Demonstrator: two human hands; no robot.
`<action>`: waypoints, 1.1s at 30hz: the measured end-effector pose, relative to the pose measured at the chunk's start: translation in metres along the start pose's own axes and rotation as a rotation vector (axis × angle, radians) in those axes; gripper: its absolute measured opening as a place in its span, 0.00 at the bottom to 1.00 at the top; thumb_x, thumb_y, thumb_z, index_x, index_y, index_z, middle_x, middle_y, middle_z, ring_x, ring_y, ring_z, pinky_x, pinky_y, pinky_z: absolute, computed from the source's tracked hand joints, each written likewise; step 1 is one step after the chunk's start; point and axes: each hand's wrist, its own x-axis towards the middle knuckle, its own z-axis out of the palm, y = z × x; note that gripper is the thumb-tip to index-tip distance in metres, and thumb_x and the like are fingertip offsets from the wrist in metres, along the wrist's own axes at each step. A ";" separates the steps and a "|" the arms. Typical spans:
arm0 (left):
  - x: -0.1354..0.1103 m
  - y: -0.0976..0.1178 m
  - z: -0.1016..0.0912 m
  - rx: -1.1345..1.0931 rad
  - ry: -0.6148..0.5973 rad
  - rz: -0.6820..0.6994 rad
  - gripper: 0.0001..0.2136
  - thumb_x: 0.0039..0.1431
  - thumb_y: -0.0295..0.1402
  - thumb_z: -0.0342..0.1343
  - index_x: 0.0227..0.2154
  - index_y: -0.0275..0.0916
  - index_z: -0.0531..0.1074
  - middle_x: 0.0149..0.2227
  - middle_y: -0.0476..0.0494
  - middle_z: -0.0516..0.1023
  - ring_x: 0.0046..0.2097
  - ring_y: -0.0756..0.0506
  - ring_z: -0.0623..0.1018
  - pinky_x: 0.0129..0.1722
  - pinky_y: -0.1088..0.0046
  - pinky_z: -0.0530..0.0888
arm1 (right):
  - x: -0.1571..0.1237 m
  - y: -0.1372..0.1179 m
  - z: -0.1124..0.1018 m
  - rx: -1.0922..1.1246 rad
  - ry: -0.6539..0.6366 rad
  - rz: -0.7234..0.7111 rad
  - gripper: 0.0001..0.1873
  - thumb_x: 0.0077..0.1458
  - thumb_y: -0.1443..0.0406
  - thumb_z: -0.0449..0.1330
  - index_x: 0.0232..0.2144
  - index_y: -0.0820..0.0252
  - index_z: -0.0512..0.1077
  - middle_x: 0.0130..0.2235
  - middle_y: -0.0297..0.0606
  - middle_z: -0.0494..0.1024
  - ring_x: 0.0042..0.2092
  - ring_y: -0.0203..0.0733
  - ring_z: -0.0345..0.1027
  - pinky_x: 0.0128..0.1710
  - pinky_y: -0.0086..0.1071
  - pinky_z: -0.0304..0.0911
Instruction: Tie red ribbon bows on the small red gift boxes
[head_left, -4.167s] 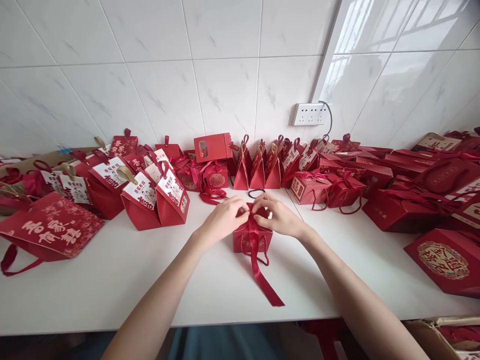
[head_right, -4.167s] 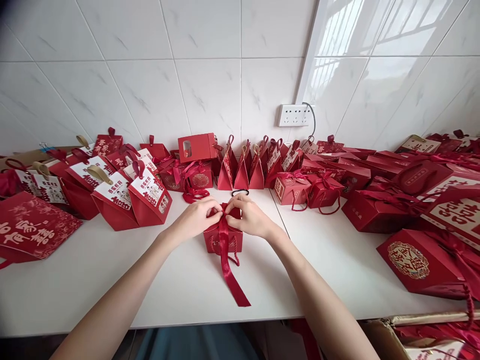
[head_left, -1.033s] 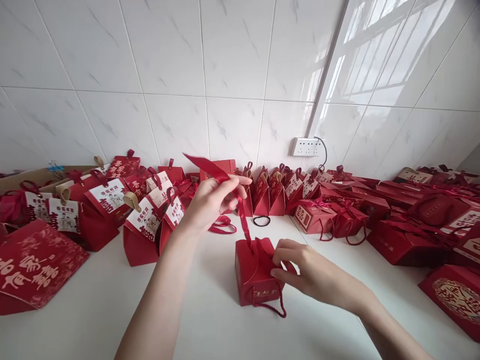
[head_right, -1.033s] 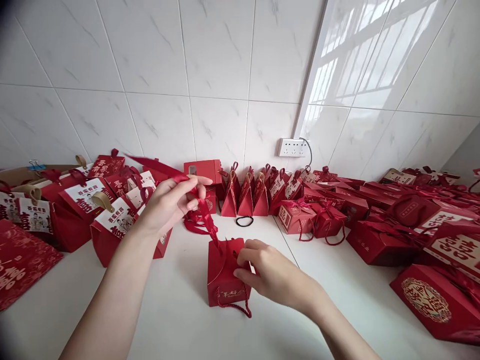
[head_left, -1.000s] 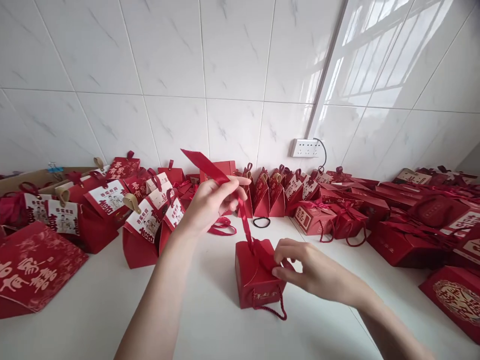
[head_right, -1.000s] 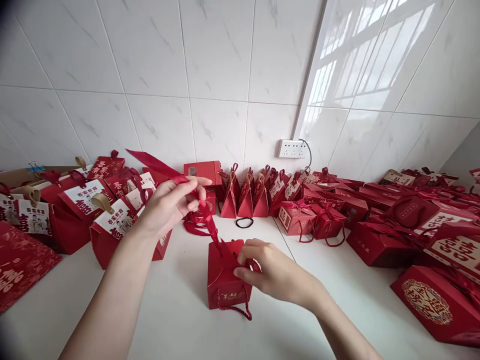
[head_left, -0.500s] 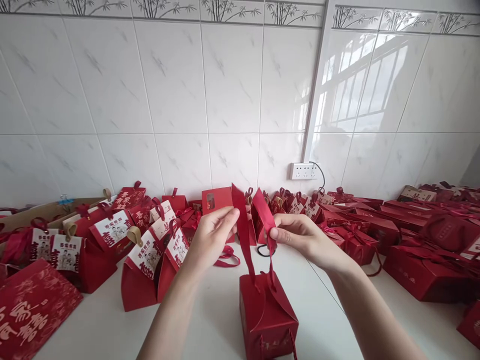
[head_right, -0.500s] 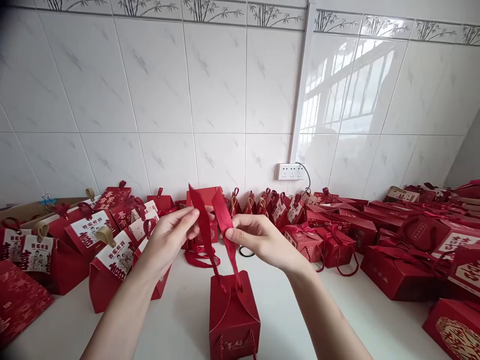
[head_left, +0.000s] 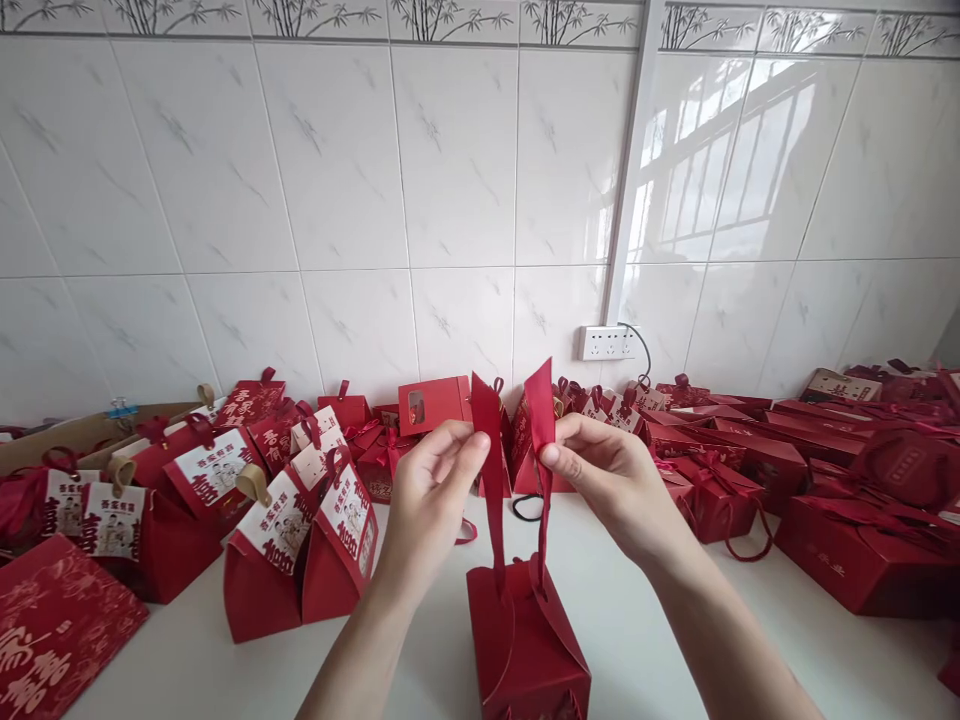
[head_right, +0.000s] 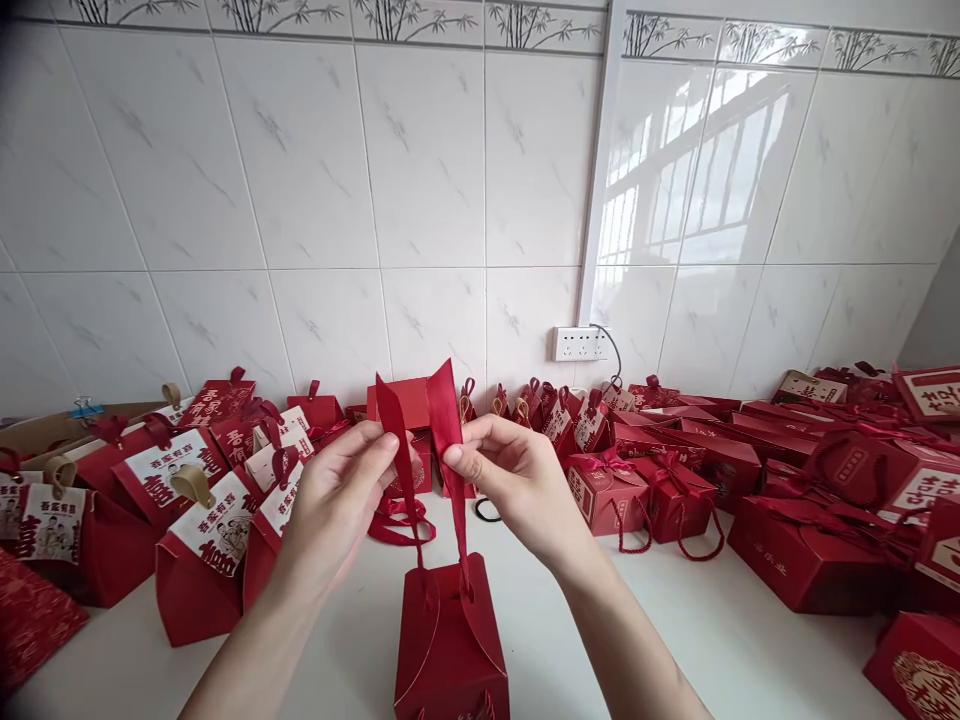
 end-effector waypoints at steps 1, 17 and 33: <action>-0.002 0.001 0.001 -0.004 0.004 -0.002 0.10 0.58 0.41 0.56 0.30 0.39 0.69 0.28 0.50 0.68 0.33 0.50 0.68 0.34 0.76 0.66 | -0.001 -0.001 0.001 -0.001 0.004 0.000 0.12 0.49 0.59 0.68 0.26 0.61 0.72 0.27 0.32 0.73 0.29 0.31 0.65 0.29 0.25 0.62; -0.017 0.016 0.018 -0.188 -0.091 -0.062 0.10 0.59 0.40 0.55 0.30 0.39 0.73 0.28 0.48 0.77 0.27 0.51 0.75 0.33 0.72 0.73 | -0.011 -0.012 0.017 0.127 -0.174 -0.078 0.08 0.55 0.63 0.64 0.27 0.62 0.73 0.25 0.32 0.75 0.27 0.34 0.70 0.31 0.31 0.70; -0.023 0.027 0.011 0.022 0.093 0.003 0.13 0.55 0.43 0.58 0.23 0.40 0.69 0.13 0.54 0.68 0.16 0.52 0.68 0.19 0.76 0.64 | -0.015 -0.015 0.013 -0.026 -0.125 -0.139 0.06 0.51 0.63 0.66 0.26 0.58 0.76 0.27 0.33 0.75 0.29 0.33 0.67 0.29 0.27 0.65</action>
